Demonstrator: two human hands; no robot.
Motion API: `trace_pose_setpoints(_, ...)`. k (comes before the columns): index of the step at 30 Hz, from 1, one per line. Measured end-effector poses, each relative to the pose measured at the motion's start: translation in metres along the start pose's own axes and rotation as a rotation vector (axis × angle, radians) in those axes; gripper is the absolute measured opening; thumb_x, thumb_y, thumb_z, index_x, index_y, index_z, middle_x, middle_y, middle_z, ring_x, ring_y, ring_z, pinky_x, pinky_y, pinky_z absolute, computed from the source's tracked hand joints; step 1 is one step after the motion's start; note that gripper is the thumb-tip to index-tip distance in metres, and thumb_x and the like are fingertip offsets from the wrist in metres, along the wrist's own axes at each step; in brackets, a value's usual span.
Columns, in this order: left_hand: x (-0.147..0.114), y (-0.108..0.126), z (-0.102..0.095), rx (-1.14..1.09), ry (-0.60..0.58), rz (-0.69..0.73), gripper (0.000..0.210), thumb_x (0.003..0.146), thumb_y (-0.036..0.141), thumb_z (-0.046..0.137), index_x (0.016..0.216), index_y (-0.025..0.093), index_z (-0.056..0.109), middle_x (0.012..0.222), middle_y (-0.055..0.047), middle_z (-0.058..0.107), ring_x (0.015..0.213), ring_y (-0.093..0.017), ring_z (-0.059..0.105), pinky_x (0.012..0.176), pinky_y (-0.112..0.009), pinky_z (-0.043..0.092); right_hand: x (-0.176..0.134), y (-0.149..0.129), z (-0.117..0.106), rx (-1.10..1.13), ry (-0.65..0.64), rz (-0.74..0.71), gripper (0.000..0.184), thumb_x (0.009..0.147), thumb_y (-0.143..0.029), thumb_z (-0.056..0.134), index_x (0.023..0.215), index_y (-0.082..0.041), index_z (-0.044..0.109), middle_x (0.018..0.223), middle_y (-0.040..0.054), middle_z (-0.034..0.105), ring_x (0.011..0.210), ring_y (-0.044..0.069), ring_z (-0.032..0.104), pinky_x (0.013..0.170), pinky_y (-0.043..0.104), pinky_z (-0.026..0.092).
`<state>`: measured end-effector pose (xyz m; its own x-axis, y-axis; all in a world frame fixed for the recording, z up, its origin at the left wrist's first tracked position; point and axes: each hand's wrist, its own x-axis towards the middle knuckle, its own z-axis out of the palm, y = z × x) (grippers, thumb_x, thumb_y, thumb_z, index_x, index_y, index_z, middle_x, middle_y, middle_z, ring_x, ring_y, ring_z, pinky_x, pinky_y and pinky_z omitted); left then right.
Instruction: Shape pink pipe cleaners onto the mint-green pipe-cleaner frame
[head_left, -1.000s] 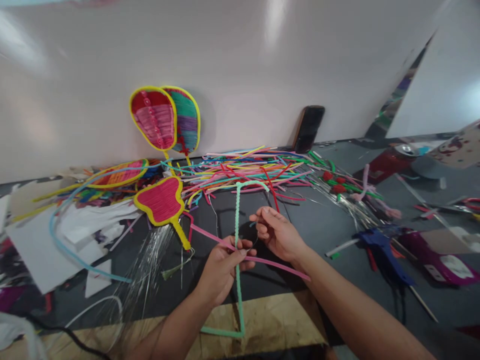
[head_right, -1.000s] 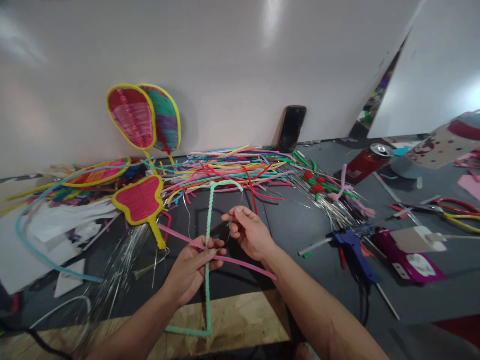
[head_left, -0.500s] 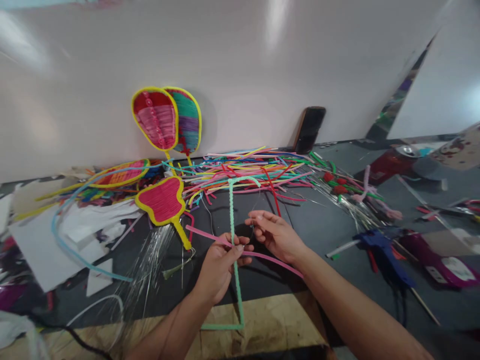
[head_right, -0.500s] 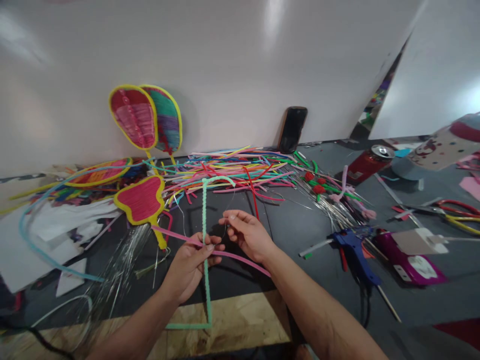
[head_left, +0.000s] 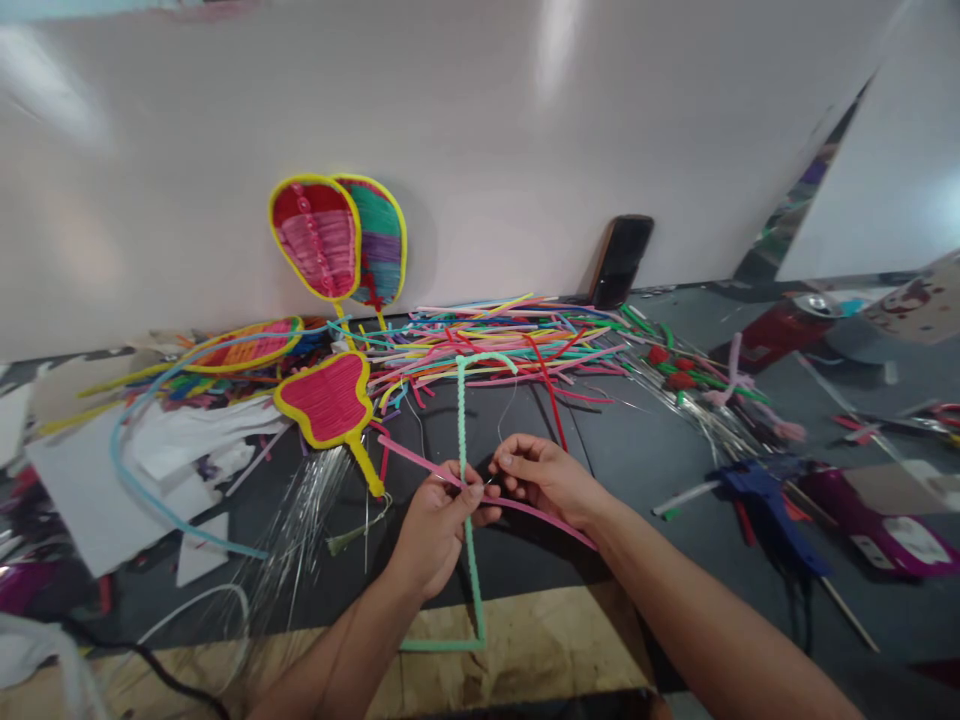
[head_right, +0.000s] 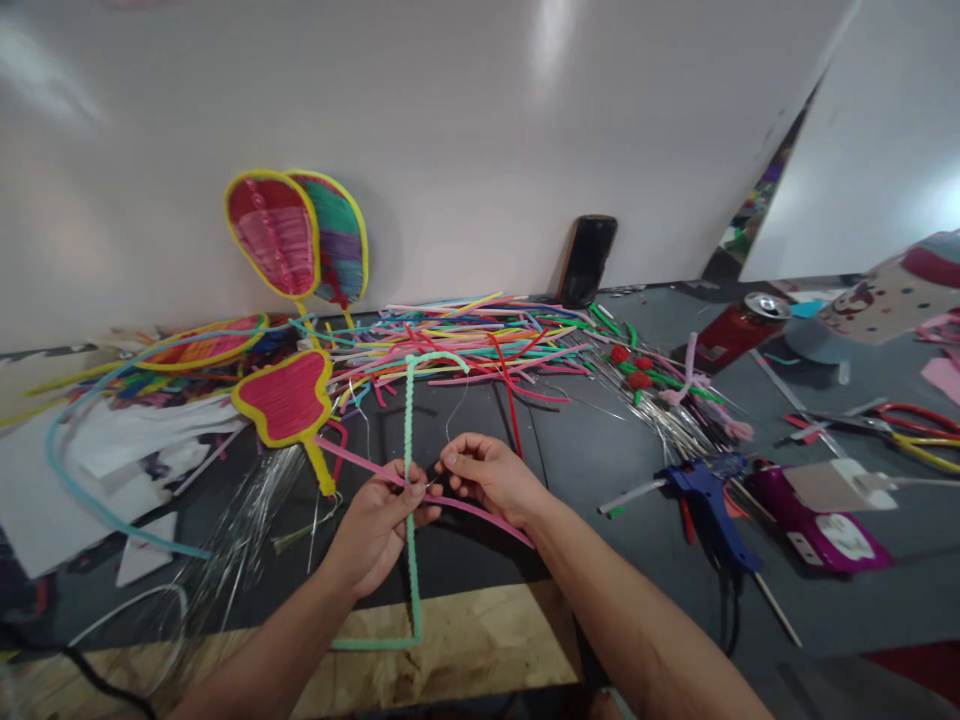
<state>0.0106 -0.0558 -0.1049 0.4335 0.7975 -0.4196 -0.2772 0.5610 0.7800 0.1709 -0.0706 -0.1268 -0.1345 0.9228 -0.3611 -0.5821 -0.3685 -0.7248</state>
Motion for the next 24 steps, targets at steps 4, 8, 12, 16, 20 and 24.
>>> trace_pose_setpoints(4,0.000,0.002,-0.004,0.074,-0.076,-0.028,0.019,0.070,0.026,0.072,0.078,0.016,0.059,0.074,0.002,0.051,0.067,-0.010,0.055,0.060,-0.026,0.056,0.002,-0.011,-0.008,-0.003,0.136,-0.098,0.029,0.067,-0.036,0.075,0.088,-0.017,0.065,0.084,0.0031,0.068,0.053,0.005,0.053,0.048,0.018,0.039)
trace_pose_setpoints(8,0.000,0.004,-0.006,0.152,-0.153,-0.103,0.020,0.070,0.026,0.072,0.082,0.016,0.059,0.071,0.001,0.051,0.065,-0.011,0.056,0.054,-0.022,0.054,0.002,-0.029,-0.020,0.053,0.314,-0.242,0.034,0.067,-0.041,0.074,0.094,-0.022,0.065,0.093,0.0025,0.069,0.060,0.008,0.057,0.050,0.019,0.042)
trace_pose_setpoints(12,0.000,0.000,-0.005,0.246,-0.235,-0.145,0.026,0.071,0.028,0.070,0.089,0.016,0.055,0.071,0.002,0.051,0.060,-0.010,0.057,0.048,-0.020,0.051,0.000,-0.039,-0.028,-0.016,0.334,-0.353,0.035,0.070,-0.040,0.071,0.102,-0.027,0.064,0.094,0.0006,0.068,0.069,0.009,0.059,0.054,0.019,0.043)
trace_pose_setpoints(16,0.000,-0.005,-0.004,0.285,-0.259,-0.144,0.031,0.070,0.030,0.071,0.090,0.016,0.051,0.073,0.003,0.051,0.059,-0.009,0.058,0.051,-0.022,0.052,0.000,-0.038,-0.031,-0.092,0.329,-0.448,0.031,0.070,-0.032,0.072,0.100,-0.025,0.066,0.085,-0.0010,0.068,0.065,0.007,0.056,0.054,0.018,0.042)
trace_pose_setpoints(20,0.001,-0.003,-0.004,0.295,-0.243,-0.102,0.032,0.069,0.031,0.071,0.088,0.016,0.051,0.075,0.002,0.053,0.064,-0.011,0.060,0.056,-0.024,0.054,0.002,-0.037,-0.030,-0.069,0.342,-0.454,0.034,0.067,-0.028,0.073,0.101,-0.025,0.065,0.088,-0.0004,0.068,0.067,0.007,0.057,0.055,0.018,0.042)
trace_pose_setpoints(24,0.004,0.004,-0.007,0.300,-0.162,0.052,0.029,0.071,0.033,0.069,0.088,0.016,0.053,0.075,0.001,0.053,0.068,-0.013,0.058,0.057,-0.025,0.053,0.000,-0.034,-0.024,-0.057,0.351,-0.407,0.033,0.065,-0.030,0.075,0.096,-0.026,0.064,0.096,0.0001,0.068,0.071,0.009,0.059,0.060,0.021,0.045)
